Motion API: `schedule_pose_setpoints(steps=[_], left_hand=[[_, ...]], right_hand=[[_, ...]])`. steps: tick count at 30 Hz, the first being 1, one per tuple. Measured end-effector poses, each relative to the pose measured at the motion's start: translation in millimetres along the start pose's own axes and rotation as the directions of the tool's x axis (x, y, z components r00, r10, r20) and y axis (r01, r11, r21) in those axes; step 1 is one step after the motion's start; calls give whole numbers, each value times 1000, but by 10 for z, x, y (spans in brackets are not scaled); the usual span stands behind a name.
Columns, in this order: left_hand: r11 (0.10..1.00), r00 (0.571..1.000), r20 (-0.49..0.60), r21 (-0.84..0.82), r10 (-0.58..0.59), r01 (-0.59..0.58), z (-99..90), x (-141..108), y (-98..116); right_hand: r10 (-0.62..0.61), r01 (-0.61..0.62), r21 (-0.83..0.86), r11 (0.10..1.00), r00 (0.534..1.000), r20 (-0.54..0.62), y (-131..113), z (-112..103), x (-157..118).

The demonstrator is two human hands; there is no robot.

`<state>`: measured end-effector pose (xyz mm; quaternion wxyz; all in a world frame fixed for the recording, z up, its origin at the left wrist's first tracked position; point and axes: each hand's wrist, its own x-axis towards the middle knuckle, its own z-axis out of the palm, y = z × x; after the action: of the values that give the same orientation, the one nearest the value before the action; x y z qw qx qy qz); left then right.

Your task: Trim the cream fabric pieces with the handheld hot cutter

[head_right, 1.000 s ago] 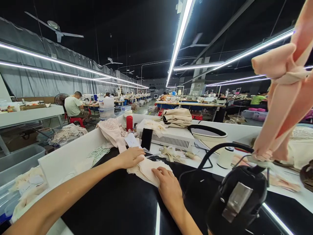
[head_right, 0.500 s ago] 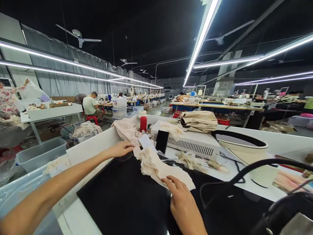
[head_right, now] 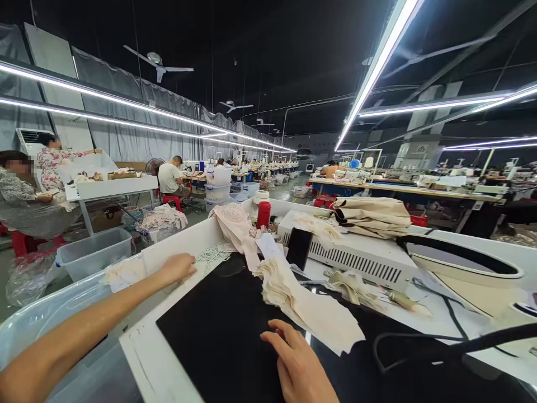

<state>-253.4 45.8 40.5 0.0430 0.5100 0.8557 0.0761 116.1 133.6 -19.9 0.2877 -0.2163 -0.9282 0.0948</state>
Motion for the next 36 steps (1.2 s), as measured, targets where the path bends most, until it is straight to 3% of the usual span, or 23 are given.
schedule_pose_setpoints(steps=[5,11,13,17,20,25,28,31,34,36], left_hand=[[999,998,-60,18,37,-36,10,-63,9],[986,963,-216,12,163,-164,-311,-412,162],[976,940,-266,5,213,-219,-405,-576,281],[931,891,-294,-6,347,-364,-435,-937,603],[880,850,-275,-28,450,-475,-367,-1208,844],[798,798,-280,-145,533,-584,-336,-1493,1058],[767,811,-311,-280,496,-577,-381,-1484,1053],[739,857,-321,-438,403,-511,-370,-1414,978],[681,910,-230,-605,346,-412,-227,-1438,886],[608,922,-90,-727,377,-319,-75,-1543,843]], right_hand=[[-27,25,45,999,999,33,-93,-58,-53],[93,-108,303,947,994,63,-332,-13,16],[199,-228,434,872,974,112,-469,55,66],[441,-476,630,614,868,227,-782,220,151],[520,-466,733,496,835,179,-960,255,210],[517,-407,797,445,844,143,-1058,52,210],[497,-439,816,376,839,222,-1122,-104,93],[494,-491,822,288,812,312,-1265,-230,-73],[565,-514,856,60,724,395,-1441,-359,-210],[619,-483,868,-114,649,442,-1538,-448,-262]])
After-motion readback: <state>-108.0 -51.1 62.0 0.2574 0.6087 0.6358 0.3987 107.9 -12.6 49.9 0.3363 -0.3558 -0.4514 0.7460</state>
